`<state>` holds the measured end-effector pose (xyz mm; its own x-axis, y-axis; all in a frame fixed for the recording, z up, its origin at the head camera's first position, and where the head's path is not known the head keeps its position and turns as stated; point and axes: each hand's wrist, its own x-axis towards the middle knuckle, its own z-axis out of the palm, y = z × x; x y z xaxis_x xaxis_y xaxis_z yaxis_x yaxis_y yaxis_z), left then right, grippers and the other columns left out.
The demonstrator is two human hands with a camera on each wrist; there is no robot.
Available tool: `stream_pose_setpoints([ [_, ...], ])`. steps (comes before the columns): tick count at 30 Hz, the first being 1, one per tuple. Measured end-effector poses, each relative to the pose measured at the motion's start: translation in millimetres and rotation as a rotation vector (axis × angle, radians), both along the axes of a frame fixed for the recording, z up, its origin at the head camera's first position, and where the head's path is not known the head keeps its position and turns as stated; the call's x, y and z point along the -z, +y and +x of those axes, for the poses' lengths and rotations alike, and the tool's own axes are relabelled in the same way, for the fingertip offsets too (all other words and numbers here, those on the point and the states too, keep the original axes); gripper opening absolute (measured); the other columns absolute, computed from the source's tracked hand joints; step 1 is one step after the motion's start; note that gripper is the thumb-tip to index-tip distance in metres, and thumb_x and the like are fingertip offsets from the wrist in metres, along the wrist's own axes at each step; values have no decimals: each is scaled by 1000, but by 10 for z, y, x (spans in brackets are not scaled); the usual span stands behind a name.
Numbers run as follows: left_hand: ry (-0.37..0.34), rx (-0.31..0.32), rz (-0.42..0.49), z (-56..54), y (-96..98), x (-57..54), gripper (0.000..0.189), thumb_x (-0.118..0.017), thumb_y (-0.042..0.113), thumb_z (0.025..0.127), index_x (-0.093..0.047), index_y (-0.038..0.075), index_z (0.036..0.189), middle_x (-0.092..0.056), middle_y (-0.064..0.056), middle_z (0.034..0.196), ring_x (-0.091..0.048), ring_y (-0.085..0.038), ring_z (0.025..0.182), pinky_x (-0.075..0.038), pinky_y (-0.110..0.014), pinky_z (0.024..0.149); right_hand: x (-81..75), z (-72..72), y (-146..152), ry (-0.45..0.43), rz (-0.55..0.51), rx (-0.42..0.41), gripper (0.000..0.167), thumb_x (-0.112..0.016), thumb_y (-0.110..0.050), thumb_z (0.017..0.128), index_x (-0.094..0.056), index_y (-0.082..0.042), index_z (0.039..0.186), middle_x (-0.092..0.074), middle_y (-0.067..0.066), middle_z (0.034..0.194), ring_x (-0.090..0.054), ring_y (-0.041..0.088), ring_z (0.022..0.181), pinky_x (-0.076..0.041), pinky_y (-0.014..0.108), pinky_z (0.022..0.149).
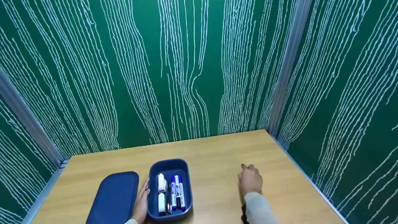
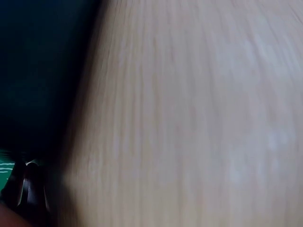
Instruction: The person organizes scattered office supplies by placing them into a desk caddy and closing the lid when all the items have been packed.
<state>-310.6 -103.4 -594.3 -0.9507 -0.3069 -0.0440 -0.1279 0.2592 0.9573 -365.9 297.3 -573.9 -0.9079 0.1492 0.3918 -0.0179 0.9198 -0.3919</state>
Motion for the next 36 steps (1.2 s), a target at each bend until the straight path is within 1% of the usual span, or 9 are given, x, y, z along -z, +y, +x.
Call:
stream_pose_setpoints([
  [2, 8, 5, 9, -2, 0, -6, 49, -42, 23, 101, -44, 33, 149, -40, -9, 156, -35, -39, 142, -31, -64, 109, 35, 24, 51, -11, 5, 20, 33, -65, -12, 88, -69, -1, 120, -63, 22, 98, -61, 33, 77, -53, 49, 60],
  [7, 17, -1, 30, -8, -10, -9, 48, -42, 22, 101, -45, 33, 148, -40, -9, 155, -35, -39, 142, -31, -63, 109, 66, 72, 111, -78, 9, 39, 35, -64, -11, 88, -67, 2, 120, -60, 25, 100, -61, 35, 80, -53, 52, 63],
  [9, 5, -1, 40, -13, -11, -6, 48, -41, 23, 101, -45, 34, 148, -39, -8, 156, -35, -39, 142, -30, -63, 110, 73, 78, 128, -104, 4, 46, 36, -63, -10, 88, -66, 2, 121, -60, 26, 101, -61, 36, 80, -53, 51, 62],
  [12, -7, 6, 53, -21, -11, -2, 48, -40, 23, 102, -44, 35, 149, -38, -9, 156, -33, -39, 143, -29, -64, 110, 99, 84, 154, -123, 12, 57, 37, -63, -10, 88, -65, 3, 122, -59, 25, 99, -59, 34, 79, -52, 49, 61],
  [14, -14, 7, 57, -24, -13, 0, 48, -40, 24, 102, -43, 35, 149, -37, -9, 157, -33, -39, 143, -30, -64, 110, 126, 84, 180, -114, 20, 53, 35, -64, -8, 87, -67, 2, 121, -60, 25, 99, -60, 36, 79, -52, 49, 60],
  [17, 3, 1, 42, -15, -17, -2, 48, -41, 24, 102, -45, 33, 149, -39, -9, 156, -35, -39, 142, -32, -63, 108, 162, 83, 216, -128, 51, 60, 34, -66, -6, 86, -67, 1, 120, -59, 27, 101, -62, 39, 82, -54, 49, 61],
  [22, 12, 0, 32, -11, -20, -1, 47, -42, 23, 102, -46, 32, 148, -42, -9, 154, -37, -38, 141, -34, -61, 108, 199, 71, 251, -187, 83, 104, 39, -70, -3, 85, -65, 0, 123, -59, 29, 106, -64, 41, 86, -56, 48, 63],
  [31, -15, 0, 33, -37, -23, 22, 47, -41, 25, 102, -44, 35, 149, -40, -9, 155, -35, -38, 142, -32, -62, 110, 182, 59, 261, -193, 92, 110, 39, -69, -2, 85, -65, 1, 124, -60, 27, 102, -65, 40, 83, -57, 49, 67],
  [36, -18, -5, 36, -33, -10, 30, 48, -41, 25, 102, -44, 35, 148, -40, -9, 155, -35, -39, 142, -32, -62, 109, 209, 73, 270, -191, 72, 111, 38, -68, -1, 86, -65, 1, 124, -60, 27, 101, -65, 38, 80, -56, 50, 66],
])
